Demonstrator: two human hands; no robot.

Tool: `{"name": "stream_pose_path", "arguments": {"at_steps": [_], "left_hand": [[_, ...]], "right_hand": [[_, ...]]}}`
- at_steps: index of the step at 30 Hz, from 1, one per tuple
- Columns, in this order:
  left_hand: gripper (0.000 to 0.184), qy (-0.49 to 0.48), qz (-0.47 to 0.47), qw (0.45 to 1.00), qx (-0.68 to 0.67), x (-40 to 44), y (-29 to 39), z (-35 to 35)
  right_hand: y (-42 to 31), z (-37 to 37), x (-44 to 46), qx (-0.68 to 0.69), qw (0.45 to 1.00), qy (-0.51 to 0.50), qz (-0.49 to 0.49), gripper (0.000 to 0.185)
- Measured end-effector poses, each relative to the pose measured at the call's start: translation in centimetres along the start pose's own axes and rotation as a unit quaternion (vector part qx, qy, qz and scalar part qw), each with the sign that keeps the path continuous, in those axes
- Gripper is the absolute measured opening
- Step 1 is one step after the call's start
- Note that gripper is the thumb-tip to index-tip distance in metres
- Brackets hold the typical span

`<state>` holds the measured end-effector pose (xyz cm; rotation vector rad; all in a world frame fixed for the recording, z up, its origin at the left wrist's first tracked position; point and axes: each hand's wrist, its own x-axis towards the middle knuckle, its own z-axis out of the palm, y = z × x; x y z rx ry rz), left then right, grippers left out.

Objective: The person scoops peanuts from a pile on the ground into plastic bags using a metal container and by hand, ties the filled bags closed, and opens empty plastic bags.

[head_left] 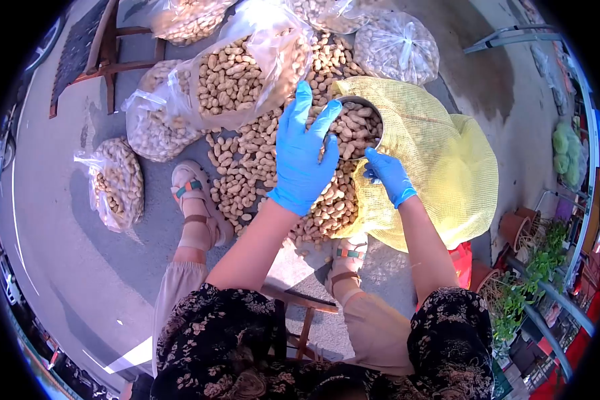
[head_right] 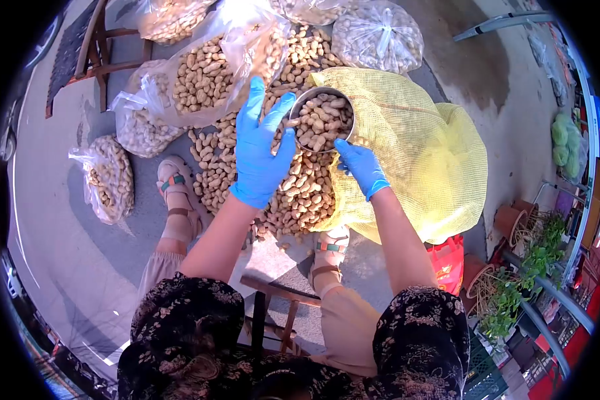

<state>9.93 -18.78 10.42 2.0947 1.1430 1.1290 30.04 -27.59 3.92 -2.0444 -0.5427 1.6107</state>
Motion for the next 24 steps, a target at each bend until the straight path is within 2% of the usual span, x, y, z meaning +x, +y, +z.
{"name": "stream_pose_path", "arguments": {"at_steps": [1, 3, 5, 8, 9, 10, 11, 12, 14, 16, 17, 20, 21, 24], "left_hand": [[0.056, 0.034, -0.028, 0.998, 0.042, 0.6, -0.6, -2.8], [0.071, 0.177, -0.039, 0.972, 0.147, 1.3, -3.6, -6.2], [0.079, 0.258, -0.063, 0.941, 0.209, 2.9, -7.0, -8.5], [0.061, 0.198, -0.122, 0.933, 0.273, 4.9, -11.7, -10.0], [0.053, 0.160, -0.204, 0.957, 0.132, 5.3, -13.3, -10.1], [0.045, 0.116, -0.279, 0.953, -0.013, 5.6, -14.8, -10.2], [0.038, 0.068, -0.346, 0.922, -0.157, 5.7, -15.8, -10.4], [0.033, 0.085, -0.345, 0.899, -0.254, 6.1, -15.4, -10.8], [0.027, 0.116, -0.341, 0.824, -0.438, 7.0, -13.6, -11.8], [0.026, 0.118, -0.376, 0.805, -0.444, 7.2, -13.3, -12.8], [0.027, 0.118, -0.377, 0.797, -0.456, 7.0, -13.3, -13.2], [0.032, 0.107, -0.373, 0.782, -0.488, 6.1, -13.9, -14.1], [0.033, 0.104, -0.373, 0.780, -0.491, 5.9, -14.0, -14.1], [0.033, 0.095, -0.374, 0.776, -0.498, 5.7, -14.0, -14.1]], "right_hand": [[0.0, 0.4, 0.0, -0.019, 0.999, 0.034, -0.027, 0.042], [-1.8, 1.2, -0.8, 0.002, 0.996, 0.030, -0.082, 0.043], [-5.1, 2.2, -2.6, 0.005, 0.989, 0.025, -0.144, 0.040], [-9.4, 4.6, -2.4, -0.021, 0.948, 0.080, -0.307, 0.031], [-11.3, 5.6, -2.2, -0.082, 0.925, 0.090, -0.360, 0.030], [-13.4, 6.8, -2.1, -0.142, 0.895, 0.100, -0.411, 0.030], [-15.5, 8.6, -2.7, -0.146, 0.856, 0.126, -0.479, 0.036], [-17.0, 9.8, -2.5, -0.248, 0.769, 0.190, -0.558, 0.035], [-18.3, 12.6, -1.1, -0.288, 0.717, 0.238, -0.589, 0.028], [-19.0, 14.2, 0.3, -0.348, 0.662, 0.237, -0.620, 0.024], [-18.9, 15.0, 0.6, -0.397, 0.626, 0.280, -0.610, 0.021], [-18.7, 15.3, 2.9, -0.288, 0.771, 0.245, -0.513, 0.020], [-18.7, 15.1, 2.4, -0.341, 0.663, 0.313, -0.588, 0.019], [-19.3, 14.7, 2.2, -0.401, 0.606, 0.333, -0.601, 0.021]]}}
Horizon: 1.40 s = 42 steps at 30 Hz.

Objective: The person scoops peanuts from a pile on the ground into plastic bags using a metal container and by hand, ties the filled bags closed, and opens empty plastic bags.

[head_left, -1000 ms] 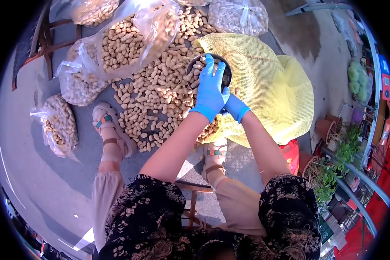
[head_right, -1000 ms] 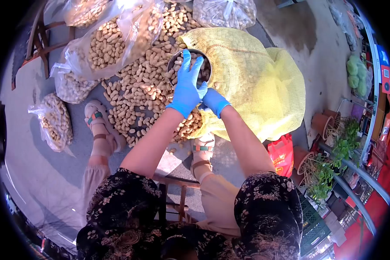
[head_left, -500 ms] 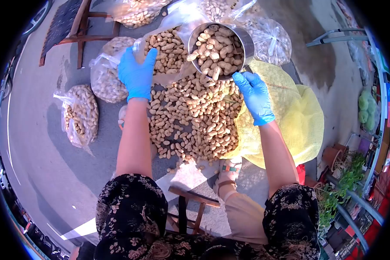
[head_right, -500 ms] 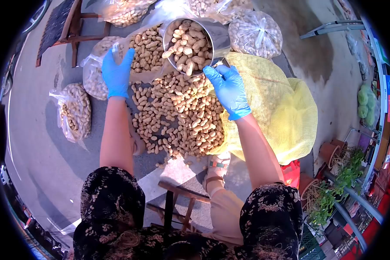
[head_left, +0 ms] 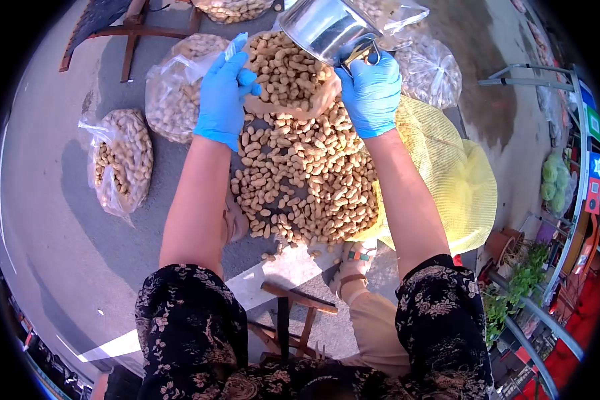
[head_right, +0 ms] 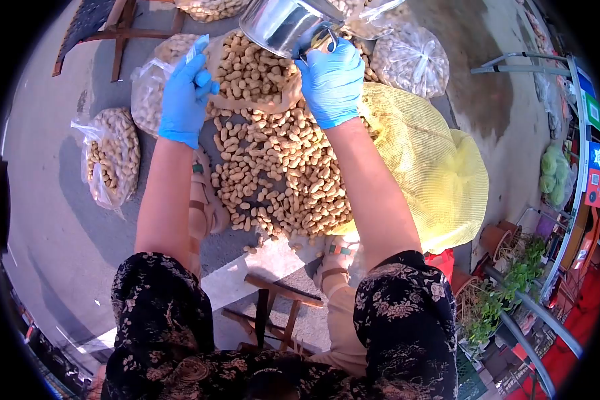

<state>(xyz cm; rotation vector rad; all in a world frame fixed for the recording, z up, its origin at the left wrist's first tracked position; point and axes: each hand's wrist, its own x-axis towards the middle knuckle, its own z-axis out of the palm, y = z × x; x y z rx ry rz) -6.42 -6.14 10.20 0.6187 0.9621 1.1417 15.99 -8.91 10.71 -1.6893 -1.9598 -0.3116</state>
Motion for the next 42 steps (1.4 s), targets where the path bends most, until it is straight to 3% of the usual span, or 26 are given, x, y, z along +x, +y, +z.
{"name": "stream_pose_path", "arguments": {"at_steps": [2, 4, 7, 8, 10, 11, 12, 14, 15, 16, 18, 19, 24, 25, 29, 30, 32, 33, 34, 35, 36, 37, 38, 39, 40, 42], "left_hand": [[0.034, 0.000, -0.006, 0.999, 0.033, -0.2, 0.2, 0.3], [0.037, 0.004, -0.016, 0.995, 0.103, -0.9, 0.9, 1.0], [0.036, 0.002, 0.034, 0.998, 0.057, -1.1, -1.0, -0.3], [0.039, 0.100, 0.072, 0.992, 0.038, -1.5, -2.3, 0.1], [0.045, 0.291, 0.144, 0.946, -0.003, -3.4, -4.9, 2.0], [0.051, 0.304, 0.166, 0.938, -0.008, -4.5, -7.0, 1.5], [0.058, 0.318, 0.191, 0.928, -0.014, -5.5, -9.6, 0.8], [0.068, 0.286, 0.188, 0.903, 0.260, -7.7, -16.3, -1.3], [0.074, 0.262, 0.178, 0.864, 0.392, -9.0, -18.3, -1.8], [0.092, 0.210, 0.156, 0.810, 0.525, -10.1, -19.1, -1.2], [0.101, 0.124, 0.086, 0.738, 0.658, -11.4, -20.6, -0.4], [0.101, 0.132, 0.082, 0.725, 0.671, -11.4, -21.7, -0.6], [0.096, 0.206, 0.022, 0.668, 0.715, -8.8, -24.8, 1.8], [0.084, 0.222, -0.008, 0.667, 0.711, -8.1, -24.7, 3.1], [0.066, 0.259, -0.010, 0.824, 0.504, -5.8, -24.4, 7.1], [0.057, 0.248, 0.042, 0.850, 0.463, -5.3, -26.3, 7.4], [0.045, 0.185, 0.084, 0.956, 0.209, -4.2, -29.2, 9.9], [0.041, 0.138, -0.025, 0.988, -0.057, -3.9, -29.0, 11.0], [0.037, 0.080, -0.133, 0.936, -0.317, -3.7, -28.5, 12.3], [0.037, 0.026, -0.076, 0.988, -0.134, -4.2, -28.1, 13.3], [0.038, -0.002, -0.003, 0.995, 0.099, -4.7, -27.7, 14.3], [0.039, 0.001, 0.073, 0.957, 0.280, -5.3, -27.1, 15.4], [0.042, -0.052, 0.104, 0.936, 0.331, -5.7, -26.1, 15.8], [0.045, -0.152, 0.064, 0.946, 0.278, -6.8, -21.8, 16.3], [0.041, -0.198, 0.102, 0.934, 0.278, -7.4, -19.8, 16.0], [0.037, -0.190, 0.119, 0.928, 0.299, -8.3, -14.7, 15.2]], "right_hand": [[0.6, -1.2, -0.2, 0.051, 0.998, 0.032, 0.015, 0.028], [2.8, -1.4, -1.4, 0.111, 0.990, 0.032, 0.086, 0.030], [5.4, -2.4, -4.5, 0.248, 0.939, 0.034, 0.234, 0.037], [6.3, -2.5, -6.0, 0.305, 0.915, 0.062, 0.257, 0.038], [9.9, -2.6, -10.3, 0.289, 0.882, -0.056, 0.368, 0.038], [10.7, -2.8, -12.0, 0.273, 0.875, -0.068, 0.393, 0.041], [10.3, -3.6, -12.6, 0.215, 0.912, -0.049, 0.345, 0.037], [11.7, -4.2, -14.2, 0.056, 0.958, -0.172, 0.222, 0.031], [11.2, -4.7, -14.2, -0.017, 0.980, -0.151, 0.131, 0.025], [10.6, -5.1, -14.2, -0.068, 0.976, -0.172, 0.114, 0.025], [9.3, -4.7, -14.1, -0.133, 0.954, -0.242, 0.112, 0.029], [8.3, -4.1, -14.1, -0.171, 0.936, -0.280, 0.125, 0.032], [4.5, -1.6, -14.9, -0.135, 0.958, -0.247, 0.063, 0.041], [4.1, -1.6, -15.2, -0.132, 0.949, -0.275, 0.076, 0.038], [4.3, -3.3, -16.9, -0.040, 0.964, -0.247, 0.095, 0.029], [4.4, -3.7, -17.5, -0.030, 0.962, -0.250, 0.107, 0.028], [5.2, -4.3, -18.6, -0.019, 0.958, -0.253, 0.131, 0.028], [5.8, -4.6, -19.1, 0.015, 0.955, -0.256, 0.150, 0.031], [6.8, -4.8, -19.5, 0.041, 0.950, -0.266, 0.161, 0.030], [7.8, -5.2, -20.1, 0.069, 0.943, -0.276, 0.173, 0.030], [8.6, -5.4, -20.8, 0.098, 0.934, -0.288, 0.186, 0.030], [9.3, -5.4, -21.0, 0.126, 0.952, -0.209, 0.184, 0.034], [10.3, -5.6, -21.1, 0.232, 0.887, -0.247, 0.314, 0.036], [11.1, -6.2, -20.5, 0.332, 0.792, -0.275, 0.434, 0.039], [11.5, -6.6, -20.0, 0.422, 0.670, -0.293, 0.537, 0.041], [11.5, -6.9, -19.6, 0.449, 0.675, -0.236, 0.536, 0.049]]}}
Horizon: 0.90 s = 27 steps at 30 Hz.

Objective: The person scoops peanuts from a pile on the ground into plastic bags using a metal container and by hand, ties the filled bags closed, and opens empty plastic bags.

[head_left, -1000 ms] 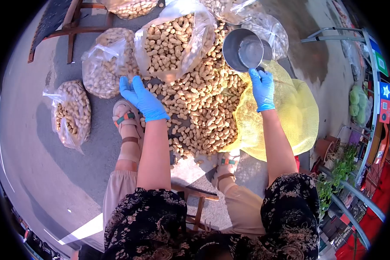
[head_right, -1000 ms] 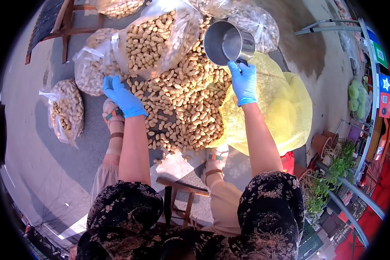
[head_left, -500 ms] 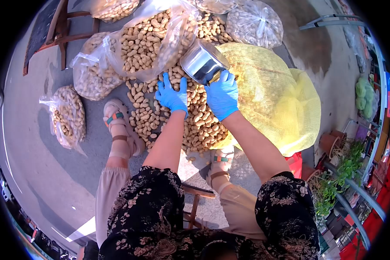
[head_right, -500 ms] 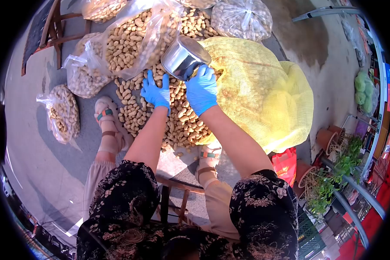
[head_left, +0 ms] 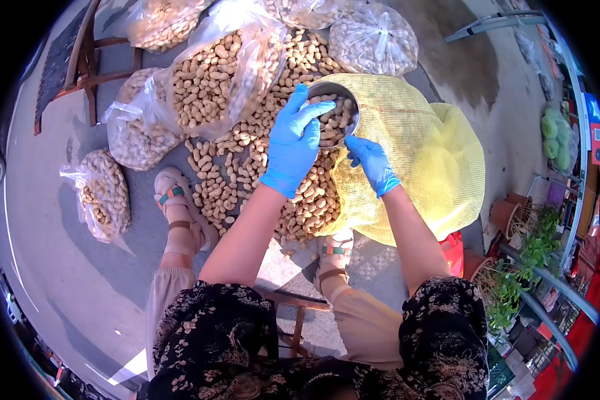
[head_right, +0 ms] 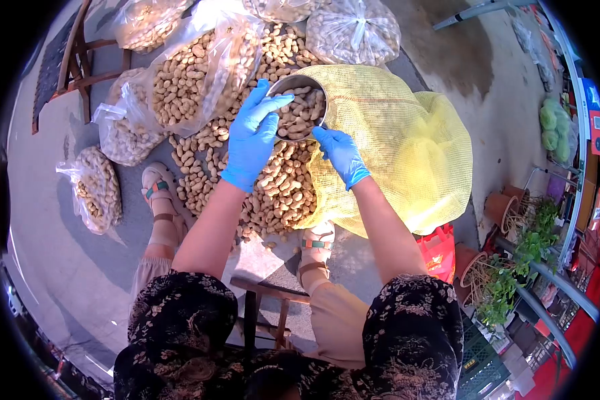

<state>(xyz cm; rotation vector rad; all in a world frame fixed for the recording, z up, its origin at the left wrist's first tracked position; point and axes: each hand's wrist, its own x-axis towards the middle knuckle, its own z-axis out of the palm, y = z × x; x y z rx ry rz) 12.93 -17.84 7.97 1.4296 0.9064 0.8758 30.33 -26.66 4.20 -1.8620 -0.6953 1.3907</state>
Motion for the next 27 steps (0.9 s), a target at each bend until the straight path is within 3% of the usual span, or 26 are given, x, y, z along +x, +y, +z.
{"name": "stream_pose_path", "arguments": {"at_steps": [2, 4, 7, 8, 9, 10, 12, 13, 17, 21, 24, 26, 27], "left_hand": [[0.036, 0.143, 0.182, 0.948, 0.219, -0.4, 2.7, -4.5], [0.037, 0.323, 0.220, 0.855, 0.342, 0.0, 5.1, -8.7], [0.042, 0.472, 0.253, 0.735, 0.415, 1.8, 3.7, -14.7], [0.039, 0.438, 0.198, 0.761, 0.436, 2.3, 3.0, -16.1], [0.036, 0.401, 0.141, 0.783, 0.454, 2.7, 2.2, -17.3], [0.034, 0.361, 0.082, 0.801, 0.470, 3.0, 1.4, -18.1], [0.029, 0.286, -0.036, 0.934, 0.209, 3.7, -0.5, -19.1], [0.029, 0.236, -0.094, 0.965, 0.069, 3.9, -0.8, -19.5], [0.028, 0.232, -0.114, 0.950, -0.176, 4.1, -0.9, -20.8], [0.026, 0.257, -0.113, 0.939, -0.200, 3.0, 0.4, -21.2], [0.025, 0.244, -0.113, 0.941, -0.206, 2.8, 0.2, -21.1], [0.024, 0.224, -0.134, 0.944, -0.203, 3.4, 0.3, -20.1], [0.025, 0.190, -0.138, 0.948, -0.214, 3.9, -0.3, -19.4]], "right_hand": [[-1.8, 0.2, -0.2, -0.013, 1.000, 0.009, -0.010, 0.051], [-4.8, 1.2, -0.6, -0.021, 0.998, 0.040, -0.043, 0.040], [-9.6, 3.8, -1.0, -0.159, 0.944, 0.086, -0.278, 0.029], [-11.4, 5.6, -1.3, -0.211, 0.902, 0.116, -0.358, 0.029], [-12.0, 7.3, -0.6, -0.119, 0.888, 0.138, -0.422, 0.028], [-13.4, 8.1, -0.1, -0.192, 0.859, 0.130, -0.457, 0.024], [-15.1, 10.7, 0.6, -0.340, 0.754, 0.179, -0.533, 0.020], [-15.5, 12.2, 0.9, -0.356, 0.749, 0.178, -0.530, 0.018], [-14.3, 16.6, 3.0, -0.433, 0.707, 0.180, -0.529, 0.017], [-13.4, 17.0, 5.4, -0.429, 0.664, 0.261, -0.554, 0.019], [-13.5, 14.6, 5.4, -0.407, 0.681, 0.304, -0.527, 0.020], [-12.4, 11.8, 6.1, -0.304, 0.769, 0.246, -0.506, 0.024], [-11.7, 10.3, 6.5, -0.279, 0.768, 0.241, -0.523, 0.023]]}}
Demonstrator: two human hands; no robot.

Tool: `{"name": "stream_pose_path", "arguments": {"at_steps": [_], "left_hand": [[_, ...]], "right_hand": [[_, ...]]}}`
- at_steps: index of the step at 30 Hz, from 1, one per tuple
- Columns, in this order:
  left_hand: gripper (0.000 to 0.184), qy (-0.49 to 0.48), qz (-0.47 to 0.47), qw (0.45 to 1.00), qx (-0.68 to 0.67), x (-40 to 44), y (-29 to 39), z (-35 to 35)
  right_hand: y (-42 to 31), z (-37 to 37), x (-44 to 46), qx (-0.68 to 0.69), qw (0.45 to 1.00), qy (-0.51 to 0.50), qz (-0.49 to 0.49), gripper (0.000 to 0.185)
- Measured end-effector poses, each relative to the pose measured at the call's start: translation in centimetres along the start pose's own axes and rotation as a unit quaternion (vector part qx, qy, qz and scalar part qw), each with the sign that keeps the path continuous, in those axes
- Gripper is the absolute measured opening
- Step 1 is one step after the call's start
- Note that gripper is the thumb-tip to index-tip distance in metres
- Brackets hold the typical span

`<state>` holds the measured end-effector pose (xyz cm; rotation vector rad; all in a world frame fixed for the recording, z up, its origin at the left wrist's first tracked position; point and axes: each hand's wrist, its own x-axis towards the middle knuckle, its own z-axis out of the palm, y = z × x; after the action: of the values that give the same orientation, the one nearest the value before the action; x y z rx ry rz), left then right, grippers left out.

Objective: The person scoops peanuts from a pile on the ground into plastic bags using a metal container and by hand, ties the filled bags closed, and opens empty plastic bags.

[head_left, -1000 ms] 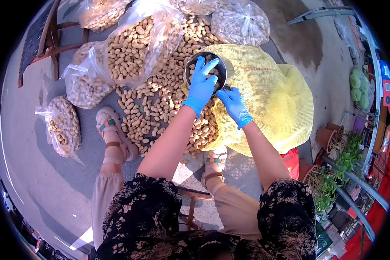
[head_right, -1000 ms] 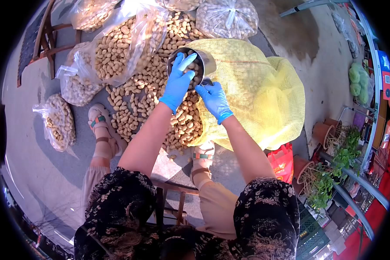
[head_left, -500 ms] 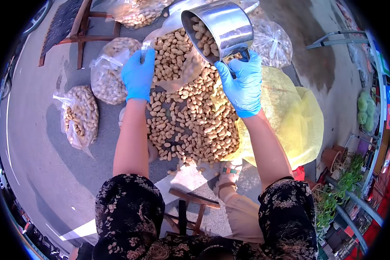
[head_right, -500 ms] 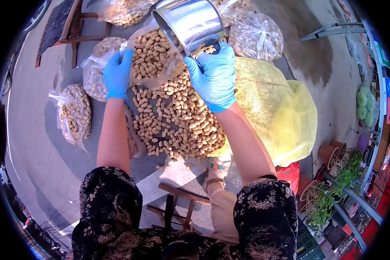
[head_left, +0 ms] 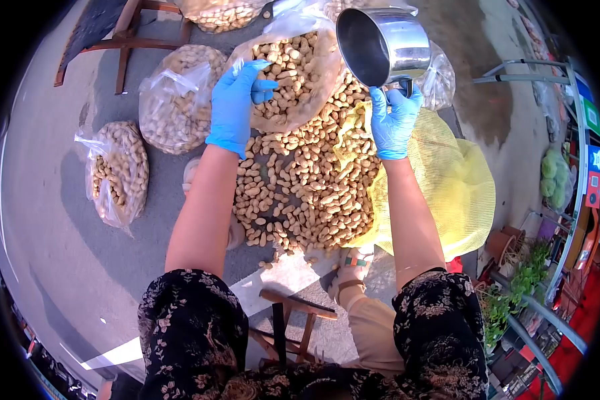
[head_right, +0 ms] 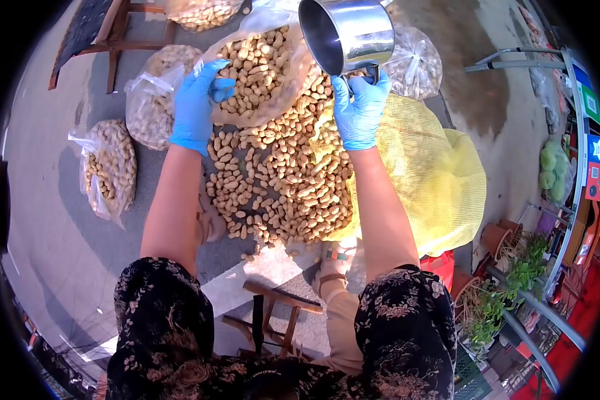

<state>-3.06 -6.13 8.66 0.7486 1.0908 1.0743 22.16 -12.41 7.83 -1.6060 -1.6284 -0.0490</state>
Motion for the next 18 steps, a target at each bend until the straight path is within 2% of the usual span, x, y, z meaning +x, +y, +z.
{"name": "stream_pose_path", "arguments": {"at_steps": [1, 2, 3, 4, 5, 6, 9, 10, 11, 12, 13, 14, 15, 16, 17, 18], "left_hand": [[0.028, -0.016, -0.019, 0.998, 0.065, 0.2, -0.5, 1.0], [0.033, -0.031, -0.039, 0.990, 0.130, 0.2, -1.0, 2.4], [0.037, -0.045, -0.059, 0.978, 0.196, 0.2, -1.6, 3.4], [0.037, -0.054, -0.032, 0.935, 0.350, 0.5, -2.7, 4.4], [0.037, -0.062, -0.004, 0.867, 0.494, 1.0, -3.9, 5.3], [0.036, -0.069, 0.025, 0.776, 0.626, 1.4, -4.8, 6.0], [0.042, -0.089, 0.006, 0.779, 0.621, 2.5, -7.3, 7.1], [0.037, -0.101, -0.035, 0.866, 0.488, 3.4, -8.6, 6.7], [0.034, -0.099, -0.036, 0.893, 0.437, 3.8, -9.9, 6.1], [0.031, -0.097, -0.035, 0.918, 0.384, 3.0, -9.5, 6.1], [0.028, -0.095, -0.033, 0.939, 0.330, 2.2, -8.9, 6.0], [0.018, -0.105, -0.031, 0.938, 0.330, 1.4, -8.2, 5.9], [0.017, -0.110, -0.036, 0.944, 0.308, 0.2, -7.5, 5.6], [0.017, -0.116, -0.043, 0.950, 0.287, -1.3, -6.7, 5.2], [0.016, -0.121, -0.050, 0.955, 0.265, -2.8, -6.2, 4.9], [0.015, -0.145, -0.066, 0.948, 0.274, -4.0, -6.3, 4.7]], "right_hand": [[1.8, 0.1, -1.5, 0.020, 0.997, 0.042, 0.056, 0.026], [3.3, -0.3, -2.8, 0.173, 0.955, 0.035, 0.240, 0.027], [4.5, -1.1, -4.1, 0.318, 0.854, 0.025, 0.411, 0.031], [5.5, -1.9, -5.3, 0.373, 0.808, 0.023, 0.455, 0.034], [6.7, -2.7, -6.5, 0.425, 0.757, 0.021, 0.495, 0.038], [7.6, -3.5, -7.2, 0.454, 0.714, -0.004, 0.532, 0.042], [9.6, -4.8, -9.1, 0.193, 0.787, -0.064, 0.582, 0.042], [10.0, -5.5, -8.6, -0.108, 0.869, -0.163, 0.455, 0.040], [10.1, -6.1, -8.4, -0.205, 0.920, -0.077, 0.326, 0.039], [7.7, -7.3, -6.2, -0.297, 0.937, 0.014, 0.186, 0.038], [5.9, -7.8, -4.4, -0.379, 0.919, 0.104, 0.039, 0.037], [5.3, -7.4, -3.3, -0.294, 0.951, 0.094, 0.030, 0.037], [4.7, -6.8, -2.5, -0.208, 0.974, 0.083, 0.020, 0.037], [3.4, -5.9, -2.2, -0.041, 0.992, -0.005, 0.122, 0.041], [1.8, -4.6, -2.0, 0.129, 0.963, -0.092, 0.217, 0.044], [0.4, -3.0, -1.8, 0.110, 0.969, -0.123, 0.185, 0.050]]}}
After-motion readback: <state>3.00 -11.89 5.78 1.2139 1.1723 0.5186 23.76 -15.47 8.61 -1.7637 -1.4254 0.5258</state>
